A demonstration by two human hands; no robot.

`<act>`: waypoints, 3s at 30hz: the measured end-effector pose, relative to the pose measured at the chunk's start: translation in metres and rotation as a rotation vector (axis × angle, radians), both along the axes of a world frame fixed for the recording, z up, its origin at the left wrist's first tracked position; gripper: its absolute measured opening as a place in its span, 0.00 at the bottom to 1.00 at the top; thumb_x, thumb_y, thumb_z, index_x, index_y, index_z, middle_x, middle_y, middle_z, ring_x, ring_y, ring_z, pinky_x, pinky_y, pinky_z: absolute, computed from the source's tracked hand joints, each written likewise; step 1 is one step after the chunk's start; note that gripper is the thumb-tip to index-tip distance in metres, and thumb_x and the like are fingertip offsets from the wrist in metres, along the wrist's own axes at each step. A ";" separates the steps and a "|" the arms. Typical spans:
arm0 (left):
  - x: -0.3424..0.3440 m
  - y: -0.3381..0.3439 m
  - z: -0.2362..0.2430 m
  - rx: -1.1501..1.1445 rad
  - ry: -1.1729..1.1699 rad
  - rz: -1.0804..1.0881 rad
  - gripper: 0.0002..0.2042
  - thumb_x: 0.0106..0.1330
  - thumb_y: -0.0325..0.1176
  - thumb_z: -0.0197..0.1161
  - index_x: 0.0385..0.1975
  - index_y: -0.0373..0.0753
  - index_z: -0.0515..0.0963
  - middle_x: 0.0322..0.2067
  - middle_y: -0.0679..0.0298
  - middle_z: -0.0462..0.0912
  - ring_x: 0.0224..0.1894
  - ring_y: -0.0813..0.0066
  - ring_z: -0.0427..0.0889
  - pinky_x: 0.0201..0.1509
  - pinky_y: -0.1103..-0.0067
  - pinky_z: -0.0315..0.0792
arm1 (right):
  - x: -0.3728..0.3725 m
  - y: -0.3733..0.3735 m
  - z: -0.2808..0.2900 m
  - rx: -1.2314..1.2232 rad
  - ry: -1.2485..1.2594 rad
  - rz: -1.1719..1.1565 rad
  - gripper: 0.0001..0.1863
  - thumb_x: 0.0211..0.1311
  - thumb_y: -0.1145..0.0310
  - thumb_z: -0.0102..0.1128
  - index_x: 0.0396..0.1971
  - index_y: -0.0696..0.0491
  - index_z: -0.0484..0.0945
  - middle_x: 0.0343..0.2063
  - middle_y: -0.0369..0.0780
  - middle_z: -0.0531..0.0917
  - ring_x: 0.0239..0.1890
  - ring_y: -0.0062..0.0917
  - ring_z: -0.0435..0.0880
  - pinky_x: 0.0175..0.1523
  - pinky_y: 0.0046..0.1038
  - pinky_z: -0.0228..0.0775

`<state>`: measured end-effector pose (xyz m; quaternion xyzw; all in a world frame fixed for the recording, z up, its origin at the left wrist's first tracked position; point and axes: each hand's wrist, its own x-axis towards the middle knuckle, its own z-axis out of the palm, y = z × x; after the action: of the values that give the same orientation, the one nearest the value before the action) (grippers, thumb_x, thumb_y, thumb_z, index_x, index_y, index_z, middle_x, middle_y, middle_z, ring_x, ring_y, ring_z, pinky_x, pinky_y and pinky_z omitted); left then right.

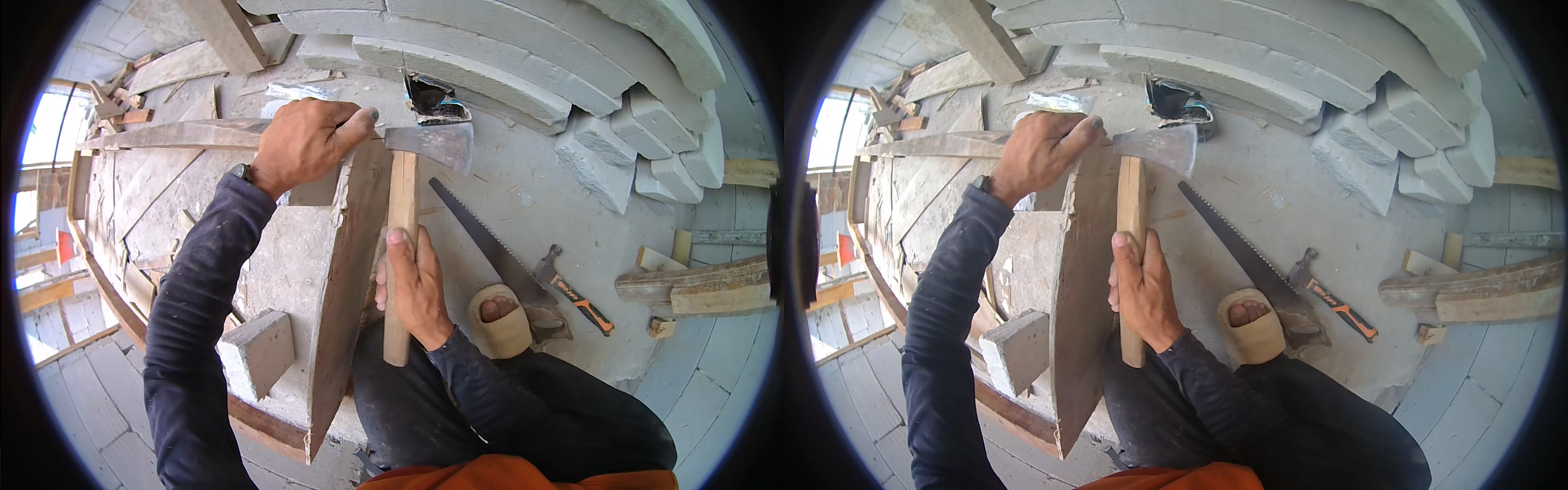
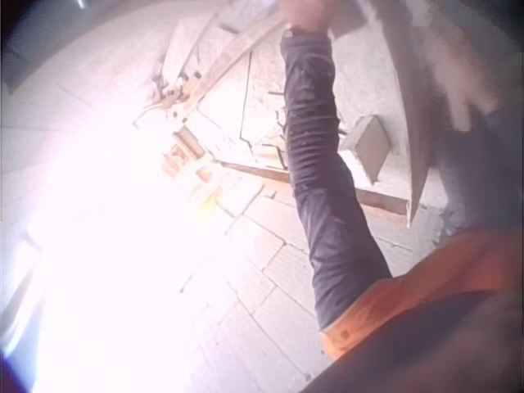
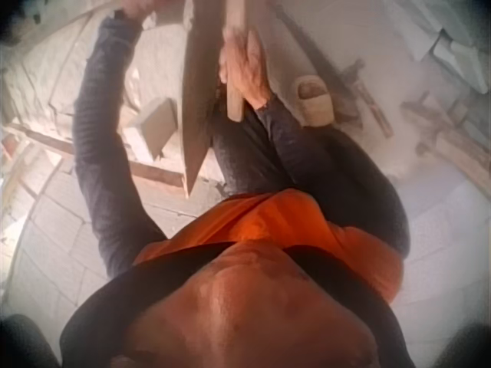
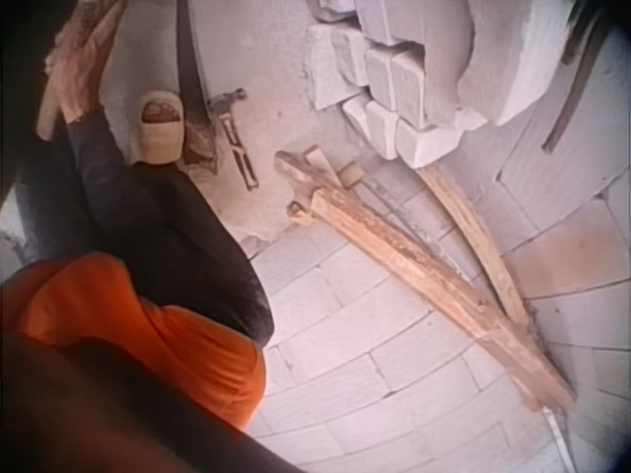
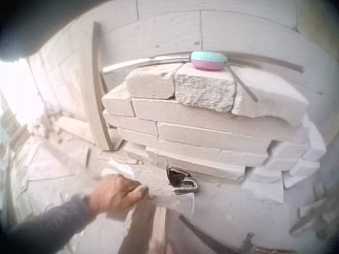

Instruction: The person constructs a wooden frame by positioning pieces of wood and driving nails into them using a hatchet.

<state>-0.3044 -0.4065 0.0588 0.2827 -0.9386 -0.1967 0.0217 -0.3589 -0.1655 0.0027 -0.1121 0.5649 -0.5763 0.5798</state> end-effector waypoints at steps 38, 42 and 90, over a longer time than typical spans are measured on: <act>0.004 -0.008 -0.013 -0.056 0.142 -0.030 0.27 0.79 0.55 0.53 0.39 0.36 0.90 0.26 0.45 0.87 0.30 0.47 0.87 0.40 0.59 0.80 | -0.004 0.001 -0.010 -0.088 -0.089 -0.123 0.23 0.83 0.46 0.52 0.52 0.54 0.67 0.21 0.34 0.73 0.14 0.19 0.72 0.20 0.26 0.69; 0.007 -0.004 -0.009 -0.018 0.056 -0.006 0.24 0.80 0.50 0.55 0.39 0.33 0.89 0.28 0.46 0.87 0.32 0.46 0.87 0.41 0.61 0.79 | 0.005 -0.007 0.007 -0.168 -0.148 -0.579 0.23 0.82 0.46 0.52 0.51 0.54 0.67 0.21 0.34 0.73 0.14 0.19 0.72 0.20 0.26 0.69; 0.047 -0.022 0.015 0.216 -0.073 0.046 0.33 0.61 0.61 0.74 0.59 0.42 0.85 0.55 0.55 0.89 0.63 0.56 0.83 0.80 0.56 0.61 | -0.273 0.119 -0.010 0.515 1.267 1.025 0.30 0.69 0.44 0.68 0.46 0.60 0.81 0.29 0.57 0.86 0.35 0.55 0.88 0.43 0.47 0.77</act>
<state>-0.2578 -0.4281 0.0741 0.3118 -0.9054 -0.2856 -0.0384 -0.6323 -0.0466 -0.0074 -0.5196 0.7755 0.0753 0.3508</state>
